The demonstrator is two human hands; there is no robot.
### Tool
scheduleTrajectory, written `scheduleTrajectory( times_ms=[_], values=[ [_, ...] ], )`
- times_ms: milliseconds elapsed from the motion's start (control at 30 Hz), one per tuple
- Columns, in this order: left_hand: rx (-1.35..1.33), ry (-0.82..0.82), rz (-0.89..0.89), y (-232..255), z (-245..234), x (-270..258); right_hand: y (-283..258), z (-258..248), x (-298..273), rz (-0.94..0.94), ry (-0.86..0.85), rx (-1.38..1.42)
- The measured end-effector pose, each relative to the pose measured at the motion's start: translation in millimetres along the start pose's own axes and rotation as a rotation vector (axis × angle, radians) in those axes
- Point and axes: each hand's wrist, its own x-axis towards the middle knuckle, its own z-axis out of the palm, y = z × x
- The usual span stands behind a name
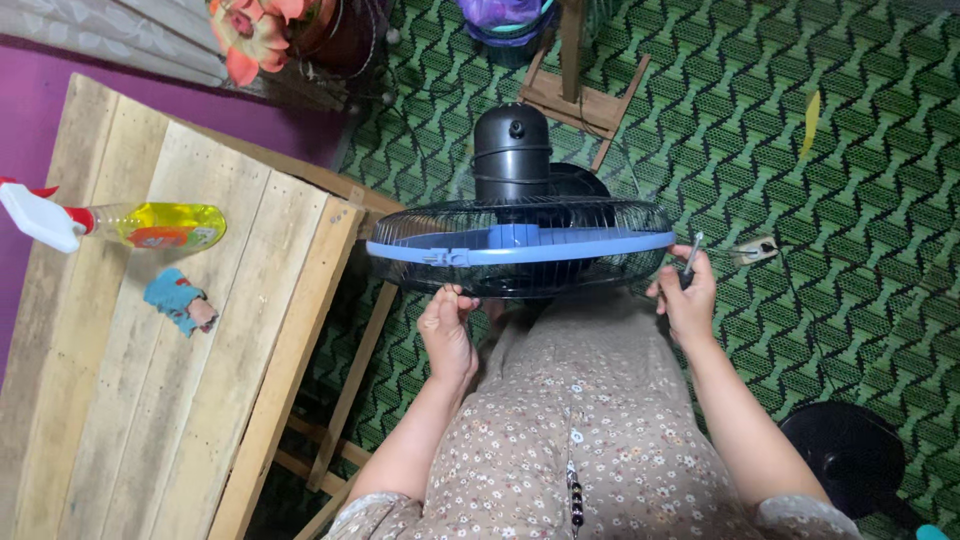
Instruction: The person assembles a standing fan by attaching the front and rear wire cages to the fan head. They use a screwdriver to tighten the screws securing the cages in place.
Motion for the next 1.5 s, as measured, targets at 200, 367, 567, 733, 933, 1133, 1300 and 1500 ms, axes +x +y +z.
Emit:
scheduleTrajectory(
  times_ms=[200,367,567,733,933,1133,1300,1500],
  values=[
    [-0.003,-0.036,-0.044,-1,-3,-9,6,-7,-9,-0.077,-0.095,0.029],
    [-0.026,-0.033,-0.023,-4,1,-8,10,-8,-3,-0.194,-0.112,-0.073],
    [0.008,-0.037,-0.014,-5,2,-11,19,-14,1,-0.224,-0.143,-0.084],
    [0.007,-0.023,-0.052,-12,-2,-14,28,-20,-1,-0.233,-0.154,-0.097],
    [-0.008,-0.020,-0.042,-19,-6,-17,32,-24,-1,-0.275,-0.179,-0.092],
    [-0.037,-0.052,-0.029,-15,-13,-29,18,-27,-10,-0.237,-0.167,-0.151],
    [-0.051,-0.075,-0.021,-11,-12,-33,-3,-28,-16,-0.250,-0.165,-0.155],
    [-0.044,-0.087,-0.011,-10,-7,-28,-8,-22,-13,-0.319,-0.162,-0.205]
  ],
)
